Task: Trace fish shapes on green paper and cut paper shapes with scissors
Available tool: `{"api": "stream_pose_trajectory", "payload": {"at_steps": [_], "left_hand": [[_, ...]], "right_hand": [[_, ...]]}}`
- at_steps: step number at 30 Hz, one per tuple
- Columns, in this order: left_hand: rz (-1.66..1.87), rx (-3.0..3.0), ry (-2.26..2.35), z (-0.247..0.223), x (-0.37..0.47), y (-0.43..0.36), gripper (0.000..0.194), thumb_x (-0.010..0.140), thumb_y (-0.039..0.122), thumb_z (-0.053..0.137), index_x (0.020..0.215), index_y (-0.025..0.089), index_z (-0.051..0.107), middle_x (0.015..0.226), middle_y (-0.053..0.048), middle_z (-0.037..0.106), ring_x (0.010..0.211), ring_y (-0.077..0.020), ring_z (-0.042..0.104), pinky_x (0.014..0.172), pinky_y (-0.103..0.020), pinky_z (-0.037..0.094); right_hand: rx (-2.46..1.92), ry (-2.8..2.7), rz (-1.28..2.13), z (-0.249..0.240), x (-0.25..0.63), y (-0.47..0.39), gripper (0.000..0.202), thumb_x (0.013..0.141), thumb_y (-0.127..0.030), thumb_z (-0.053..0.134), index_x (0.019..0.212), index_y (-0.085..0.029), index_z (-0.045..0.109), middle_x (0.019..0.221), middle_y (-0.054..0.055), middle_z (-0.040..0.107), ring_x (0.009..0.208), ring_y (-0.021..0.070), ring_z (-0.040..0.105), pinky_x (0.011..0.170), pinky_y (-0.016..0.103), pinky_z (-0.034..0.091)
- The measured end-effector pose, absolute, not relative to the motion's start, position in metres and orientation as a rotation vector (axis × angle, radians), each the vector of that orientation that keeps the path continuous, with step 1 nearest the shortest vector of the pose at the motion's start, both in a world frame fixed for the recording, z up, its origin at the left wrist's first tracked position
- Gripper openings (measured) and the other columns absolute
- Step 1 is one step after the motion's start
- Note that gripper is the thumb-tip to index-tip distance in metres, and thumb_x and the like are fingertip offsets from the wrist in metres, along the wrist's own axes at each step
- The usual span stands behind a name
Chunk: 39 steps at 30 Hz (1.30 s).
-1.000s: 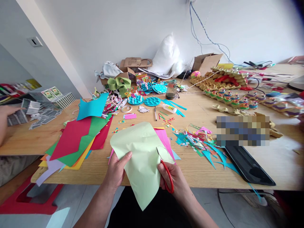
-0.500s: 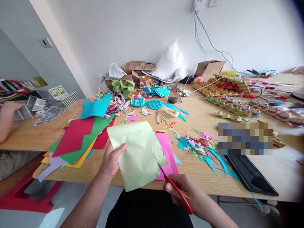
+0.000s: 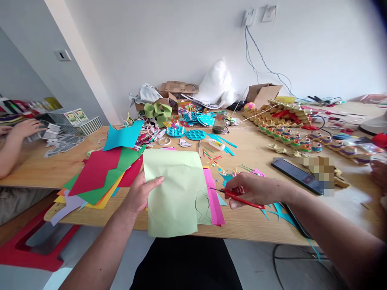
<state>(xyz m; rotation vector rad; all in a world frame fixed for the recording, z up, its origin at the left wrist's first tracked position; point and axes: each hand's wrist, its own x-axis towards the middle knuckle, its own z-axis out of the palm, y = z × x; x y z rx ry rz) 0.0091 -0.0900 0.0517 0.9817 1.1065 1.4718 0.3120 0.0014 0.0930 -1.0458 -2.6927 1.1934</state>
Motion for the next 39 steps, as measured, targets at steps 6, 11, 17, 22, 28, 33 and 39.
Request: {"api": "stream_pose_trajectory", "payload": {"at_steps": [6, 11, 17, 22, 28, 33, 39], "left_hand": [[1.431, 0.973, 1.121, 0.054, 0.01, -0.094, 0.055, 0.065, 0.032, 0.079, 0.115, 0.015, 0.062, 0.114, -0.013, 0.067, 0.109, -0.037, 0.06, 0.087, -0.045, 0.052], [1.435, 0.972, 1.123, 0.055, 0.01, -0.095, 0.056, 0.065, 0.031, 0.079, 0.116, 0.016, 0.062, 0.116, -0.013, 0.067, 0.111, -0.0368, 0.059, 0.089, -0.045, 0.051], [1.446, 0.968, 1.112, 0.054, 0.011, -0.095, 0.057, 0.065, 0.031, 0.079, 0.117, 0.016, 0.062, 0.116, -0.013, 0.066, 0.11, -0.037, 0.059, 0.088, -0.046, 0.052], [1.448, 0.974, 1.115, 0.051, 0.009, -0.094, 0.057, 0.065, 0.032, 0.079, 0.117, 0.017, 0.063, 0.116, -0.013, 0.067, 0.11, -0.0369, 0.059, 0.089, -0.046, 0.051], [1.438, 0.98, 1.107, 0.05, 0.009, -0.092, 0.059, 0.066, 0.031, 0.078, 0.12, 0.016, 0.059, 0.116, -0.014, 0.066, 0.11, -0.0366, 0.059, 0.087, -0.045, 0.052], [1.426, 0.976, 1.128, 0.048, 0.01, -0.091, 0.062, 0.065, 0.034, 0.079, 0.121, 0.015, 0.059, 0.115, -0.015, 0.066, 0.113, -0.0376, 0.057, 0.09, -0.047, 0.05], [1.417, 0.96, 1.126, 0.047, 0.011, -0.088, 0.066, 0.063, 0.034, 0.08, 0.122, 0.015, 0.057, 0.121, -0.015, 0.064, 0.116, -0.0377, 0.055, 0.093, -0.047, 0.048]], "right_hand": [[-0.938, -2.87, 1.316, 0.099, 0.298, 0.005, 0.044, 0.069, -0.058, 0.068, 0.057, -0.017, 0.057, 0.055, -0.006, 0.035, 0.053, 0.0089, 0.027, 0.049, 0.024, 0.023], [-0.916, -2.881, 1.365, 0.097, 0.295, 0.005, 0.046, 0.068, -0.058, 0.069, 0.055, -0.017, 0.054, 0.055, -0.006, 0.034, 0.053, 0.0088, 0.028, 0.049, 0.024, 0.024], [-0.899, -2.905, 1.349, 0.099, 0.291, 0.002, 0.044, 0.071, -0.056, 0.066, 0.055, -0.017, 0.054, 0.054, -0.005, 0.035, 0.052, 0.0088, 0.028, 0.048, 0.023, 0.023], [-0.909, -2.887, 1.368, 0.098, 0.291, 0.003, 0.047, 0.071, -0.058, 0.065, 0.053, -0.017, 0.05, 0.054, -0.006, 0.032, 0.052, 0.0085, 0.026, 0.048, 0.024, 0.022], [-0.934, -2.885, 1.332, 0.094, 0.292, 0.006, 0.05, 0.072, -0.057, 0.064, 0.051, -0.018, 0.041, 0.053, -0.006, 0.027, 0.052, 0.0083, 0.025, 0.048, 0.024, 0.019], [-0.941, -2.894, 1.257, 0.094, 0.292, 0.006, 0.05, 0.071, -0.057, 0.064, 0.049, -0.018, 0.045, 0.05, -0.006, 0.029, 0.051, 0.0085, 0.023, 0.047, 0.025, 0.018], [-0.95, -2.911, 1.177, 0.094, 0.29, 0.006, 0.05, 0.07, -0.06, 0.064, 0.049, -0.018, 0.05, 0.051, -0.005, 0.029, 0.051, 0.0089, 0.023, 0.047, 0.025, 0.019]]}}
